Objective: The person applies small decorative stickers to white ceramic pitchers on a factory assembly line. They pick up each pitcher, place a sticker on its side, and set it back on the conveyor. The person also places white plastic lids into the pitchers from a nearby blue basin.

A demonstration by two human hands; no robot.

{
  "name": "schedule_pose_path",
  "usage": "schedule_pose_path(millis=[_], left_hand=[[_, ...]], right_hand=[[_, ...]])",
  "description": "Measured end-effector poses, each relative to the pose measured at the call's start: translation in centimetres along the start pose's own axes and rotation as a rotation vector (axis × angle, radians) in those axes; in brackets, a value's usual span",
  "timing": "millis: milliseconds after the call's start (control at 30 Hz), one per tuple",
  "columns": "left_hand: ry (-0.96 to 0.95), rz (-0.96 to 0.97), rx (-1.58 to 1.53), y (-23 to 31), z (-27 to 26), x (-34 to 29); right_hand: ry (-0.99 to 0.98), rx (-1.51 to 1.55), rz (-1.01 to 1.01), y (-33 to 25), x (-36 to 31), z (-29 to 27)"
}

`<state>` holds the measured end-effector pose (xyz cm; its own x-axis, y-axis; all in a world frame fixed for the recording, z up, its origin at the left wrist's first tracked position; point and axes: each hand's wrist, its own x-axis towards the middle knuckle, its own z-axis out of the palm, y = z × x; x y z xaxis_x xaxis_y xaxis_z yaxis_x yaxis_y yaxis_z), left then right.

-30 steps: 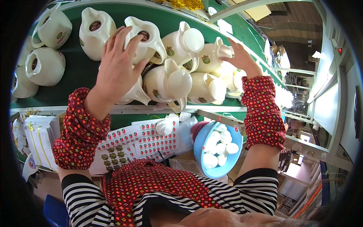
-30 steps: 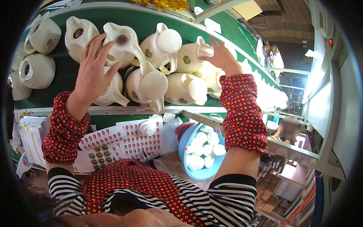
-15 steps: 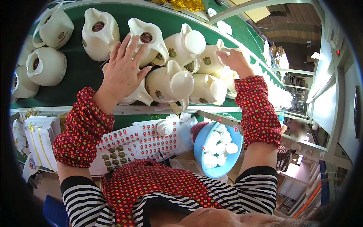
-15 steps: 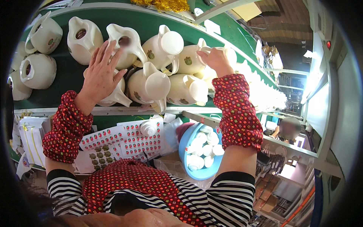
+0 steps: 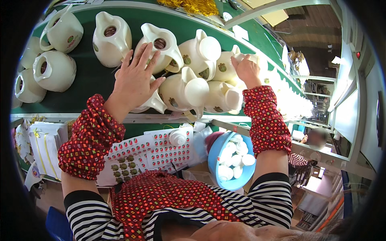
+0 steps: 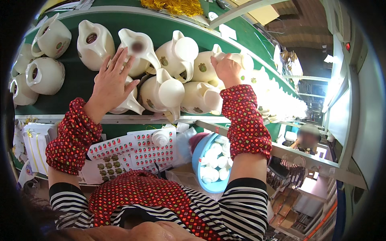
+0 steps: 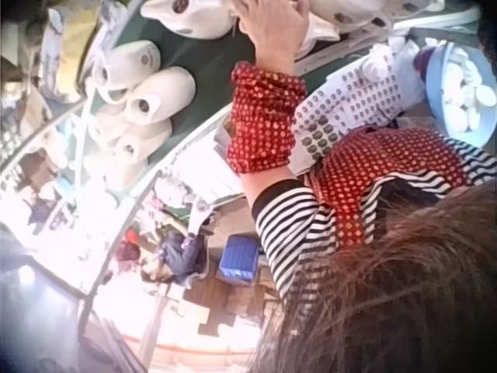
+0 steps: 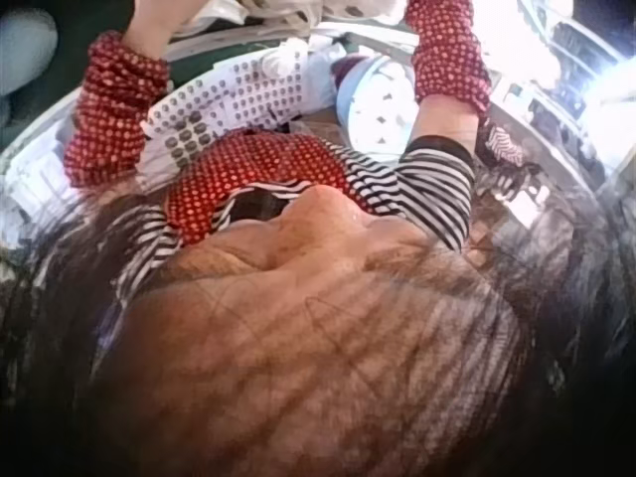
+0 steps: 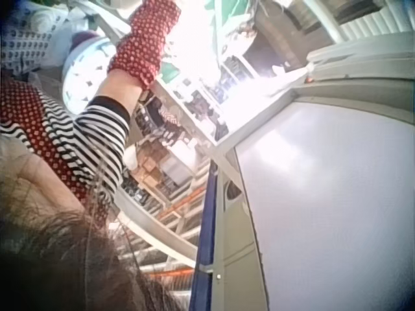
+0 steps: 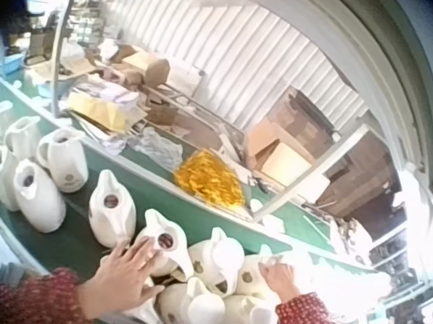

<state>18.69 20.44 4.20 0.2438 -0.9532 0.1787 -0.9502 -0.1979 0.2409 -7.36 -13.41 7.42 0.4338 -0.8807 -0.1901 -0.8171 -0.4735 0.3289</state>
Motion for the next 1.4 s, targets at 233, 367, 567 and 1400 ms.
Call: schedule_pose_path(millis=[233, 367, 567, 1400], left_hand=[[0.025, -0.018, -0.013, -0.2, 0.3, 0.1], [0.052, -0.027, -0.042, -0.1, 0.7, 0.1], [0.091, -0.012, -0.097, -0.2, 1.6, 0.2], [0.081, -0.025, -0.093, 0.2, 2.1, 0.4]], right_hand=[[0.048, -0.01, 0.051, -4.0, -0.4, -4.3], [0.053, 0.251, -0.335, -8.5, -1.7, -6.9], [-0.036, 0.331, -0.46, -10.2, -1.8, -7.2], [0.036, 0.082, -0.648, -8.3, -0.2, -7.1]])
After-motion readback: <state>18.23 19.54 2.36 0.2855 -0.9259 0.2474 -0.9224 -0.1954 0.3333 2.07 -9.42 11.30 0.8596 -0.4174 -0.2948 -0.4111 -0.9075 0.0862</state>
